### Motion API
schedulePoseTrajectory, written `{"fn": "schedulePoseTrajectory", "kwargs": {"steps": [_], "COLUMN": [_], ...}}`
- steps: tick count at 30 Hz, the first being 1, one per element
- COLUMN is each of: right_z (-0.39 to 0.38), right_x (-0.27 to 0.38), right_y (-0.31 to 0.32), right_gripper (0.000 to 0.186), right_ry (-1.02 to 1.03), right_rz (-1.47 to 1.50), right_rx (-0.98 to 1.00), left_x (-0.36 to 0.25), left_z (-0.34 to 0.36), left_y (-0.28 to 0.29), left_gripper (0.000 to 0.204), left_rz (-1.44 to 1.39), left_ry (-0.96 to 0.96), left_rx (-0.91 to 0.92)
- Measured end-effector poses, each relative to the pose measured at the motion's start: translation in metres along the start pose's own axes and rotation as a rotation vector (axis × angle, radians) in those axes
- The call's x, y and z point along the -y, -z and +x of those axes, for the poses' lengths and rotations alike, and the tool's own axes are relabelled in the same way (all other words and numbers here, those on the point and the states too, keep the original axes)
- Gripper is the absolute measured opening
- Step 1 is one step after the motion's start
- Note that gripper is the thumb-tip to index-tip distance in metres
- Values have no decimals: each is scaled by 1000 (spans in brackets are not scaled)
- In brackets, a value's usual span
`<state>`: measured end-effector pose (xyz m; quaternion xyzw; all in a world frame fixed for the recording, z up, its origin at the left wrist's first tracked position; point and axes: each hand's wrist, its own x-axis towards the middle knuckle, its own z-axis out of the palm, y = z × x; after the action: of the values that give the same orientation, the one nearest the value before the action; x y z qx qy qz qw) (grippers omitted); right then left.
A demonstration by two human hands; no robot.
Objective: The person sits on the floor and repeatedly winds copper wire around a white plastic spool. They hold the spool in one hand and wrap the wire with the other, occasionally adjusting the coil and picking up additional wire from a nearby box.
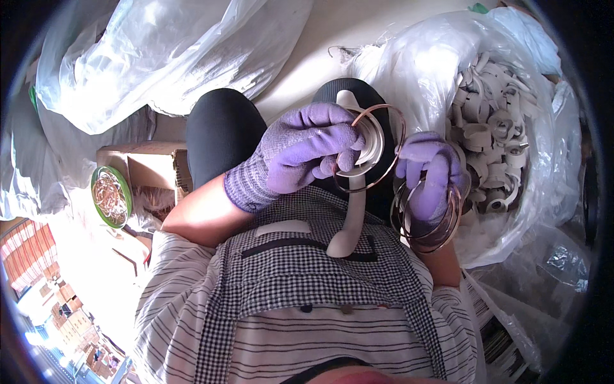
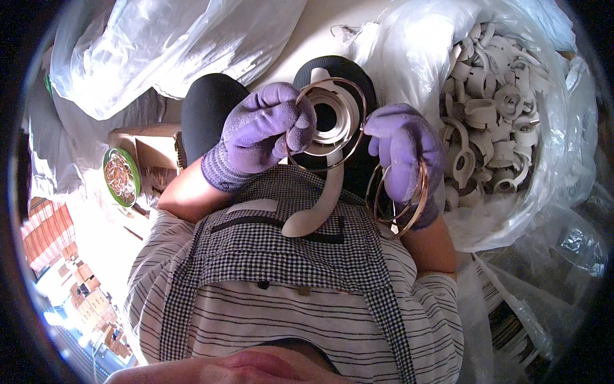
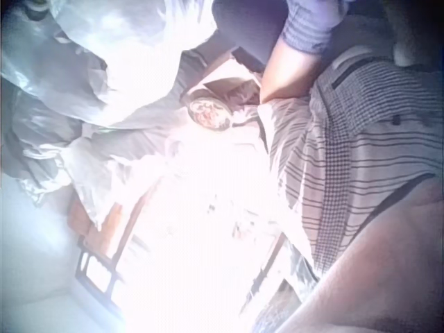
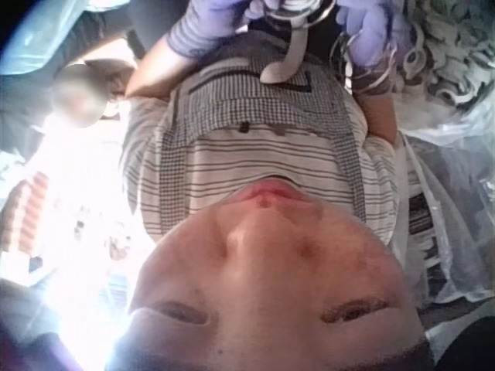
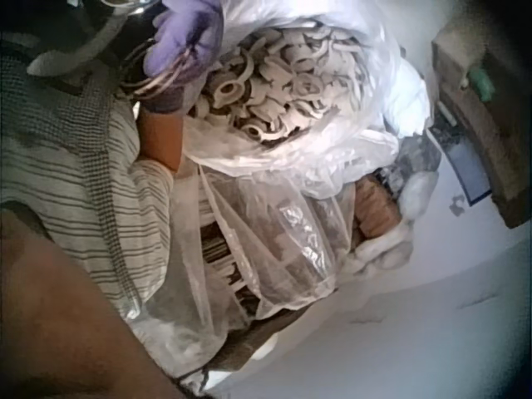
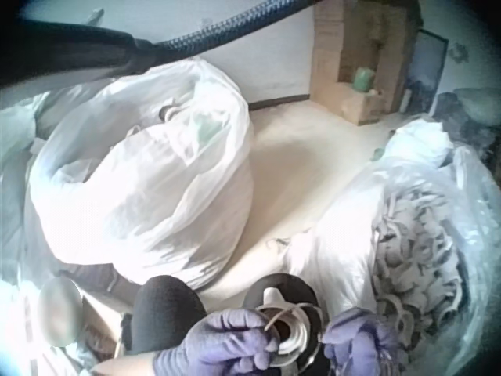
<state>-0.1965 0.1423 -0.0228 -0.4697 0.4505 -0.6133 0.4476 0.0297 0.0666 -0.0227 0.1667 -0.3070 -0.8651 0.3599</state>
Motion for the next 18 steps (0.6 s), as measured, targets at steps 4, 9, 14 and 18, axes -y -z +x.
{"fn": "schedulePoseTrajectory", "kwargs": {"steps": [4, 9, 14, 18], "right_z": [-13, 6, 9, 3], "right_x": [-5, -4, 0, 3], "right_y": [0, -2, 4, 7], "right_gripper": [27, 9, 15, 13], "right_ry": [17, 219, 364, 280], "right_rz": [58, -275, -519, -552], "right_rx": [96, 409, 400, 342], "left_x": [9, 5, -2, -2], "left_z": [5, 9, 10, 12], "left_y": [13, 7, 0, 1], "left_gripper": [19, 22, 28, 29], "left_rz": [-234, -66, 77, -82], "left_ry": [-8, -46, -106, -36], "left_rx": [151, 126, 132, 196]}}
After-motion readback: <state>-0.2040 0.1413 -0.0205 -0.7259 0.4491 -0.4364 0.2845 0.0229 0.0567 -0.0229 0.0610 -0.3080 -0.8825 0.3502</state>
